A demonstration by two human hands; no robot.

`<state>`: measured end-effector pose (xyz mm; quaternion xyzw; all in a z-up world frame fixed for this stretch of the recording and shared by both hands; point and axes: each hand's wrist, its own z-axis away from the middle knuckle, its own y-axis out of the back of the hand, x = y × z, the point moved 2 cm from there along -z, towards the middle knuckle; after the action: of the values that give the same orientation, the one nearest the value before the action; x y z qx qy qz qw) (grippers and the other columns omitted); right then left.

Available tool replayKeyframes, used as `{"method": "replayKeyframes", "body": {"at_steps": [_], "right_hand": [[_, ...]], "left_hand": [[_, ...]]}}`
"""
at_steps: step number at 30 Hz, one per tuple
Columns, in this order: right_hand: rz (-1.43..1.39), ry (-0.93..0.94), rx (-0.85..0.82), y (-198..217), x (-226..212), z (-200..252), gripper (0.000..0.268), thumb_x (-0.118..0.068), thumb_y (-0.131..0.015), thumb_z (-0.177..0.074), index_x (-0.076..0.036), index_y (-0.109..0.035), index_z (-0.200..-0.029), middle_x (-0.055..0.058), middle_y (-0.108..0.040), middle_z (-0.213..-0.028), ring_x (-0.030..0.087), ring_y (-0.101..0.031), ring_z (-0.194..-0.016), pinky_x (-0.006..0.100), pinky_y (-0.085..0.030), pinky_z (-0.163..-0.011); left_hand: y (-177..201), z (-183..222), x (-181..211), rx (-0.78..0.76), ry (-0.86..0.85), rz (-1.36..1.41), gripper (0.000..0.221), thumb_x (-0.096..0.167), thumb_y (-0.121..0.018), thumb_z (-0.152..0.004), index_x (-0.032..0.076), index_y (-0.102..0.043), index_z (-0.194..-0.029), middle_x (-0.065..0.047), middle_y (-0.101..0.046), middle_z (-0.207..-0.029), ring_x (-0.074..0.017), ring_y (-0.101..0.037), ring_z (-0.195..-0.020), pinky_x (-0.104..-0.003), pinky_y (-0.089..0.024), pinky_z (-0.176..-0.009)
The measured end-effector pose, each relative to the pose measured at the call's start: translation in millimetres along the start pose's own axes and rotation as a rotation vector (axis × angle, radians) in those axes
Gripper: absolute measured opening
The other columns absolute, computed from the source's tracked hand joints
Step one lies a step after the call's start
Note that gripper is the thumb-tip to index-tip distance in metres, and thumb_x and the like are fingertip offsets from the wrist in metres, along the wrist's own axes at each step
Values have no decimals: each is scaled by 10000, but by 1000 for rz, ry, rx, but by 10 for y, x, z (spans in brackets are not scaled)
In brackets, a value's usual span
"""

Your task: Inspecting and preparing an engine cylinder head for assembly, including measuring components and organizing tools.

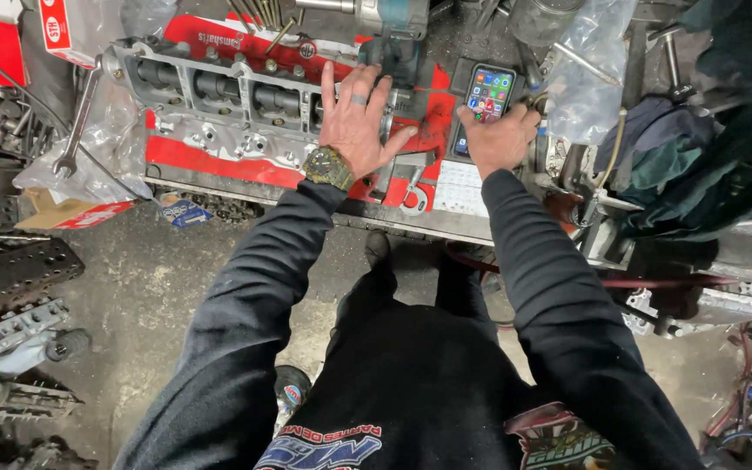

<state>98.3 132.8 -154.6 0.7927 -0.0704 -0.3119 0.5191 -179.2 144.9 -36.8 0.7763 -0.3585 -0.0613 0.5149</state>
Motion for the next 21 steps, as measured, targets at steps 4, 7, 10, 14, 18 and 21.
{"method": "replayKeyframes", "body": {"at_steps": [4,7,10,14,18,21], "right_hand": [[90,-115,-40,-159,-91,-9,971,-705,-974,-709,-26,-502,-1218,196,-484,-1308,442,-568,-1146,596,-562,-889],[161,-164,-60,-239,-133,-52,955,-702,-954,-715,-37,-471,-1202,168,-473,-1275,397,-553,-1152,582,-576,-859],[183,-165,-14,-258,-141,-70,859,-634,-926,-684,-50,-499,-1148,163,-507,-1213,378,-548,-1126,558,-552,-867],[79,-111,7,-197,-177,-90,761,-513,-913,-694,-31,-516,-1129,176,-515,-1197,402,-595,-1033,576,-501,-927],[-75,-6,-8,58,-185,-71,710,-403,-934,-765,-39,-468,-1157,173,-462,-1204,421,-613,-1005,562,-554,-867],[-240,211,48,349,-94,-158,734,-285,-1001,-811,21,-494,-1245,251,-435,-1395,430,-677,-1069,472,-603,-923]], "left_hand": [[-7,3,8,0,1,11,743,568,-714,-1010,-50,-612,-1411,-239,-493,-1483,-423,-477,-1414,-660,-57,-1261],[1,-6,-8,6,-5,-1,745,574,-713,-1009,-50,-609,-1402,-239,-488,-1477,-421,-479,-1408,-661,-59,-1262],[-6,-1,-17,3,2,-1,749,590,-684,-1006,-44,-616,-1398,-239,-498,-1487,-412,-477,-1418,-654,-50,-1270],[-5,-24,-36,11,-5,-14,749,590,-698,-1001,-45,-617,-1390,-243,-496,-1479,-415,-472,-1418,-658,-60,-1269],[2,-6,-6,-3,5,6,736,585,-673,-1030,-50,-607,-1397,-254,-486,-1485,-436,-477,-1428,-652,-44,-1270],[7,-10,3,15,-18,3,722,562,-711,-1032,-62,-618,-1384,-269,-492,-1471,-455,-472,-1414,-662,-73,-1252]]}}
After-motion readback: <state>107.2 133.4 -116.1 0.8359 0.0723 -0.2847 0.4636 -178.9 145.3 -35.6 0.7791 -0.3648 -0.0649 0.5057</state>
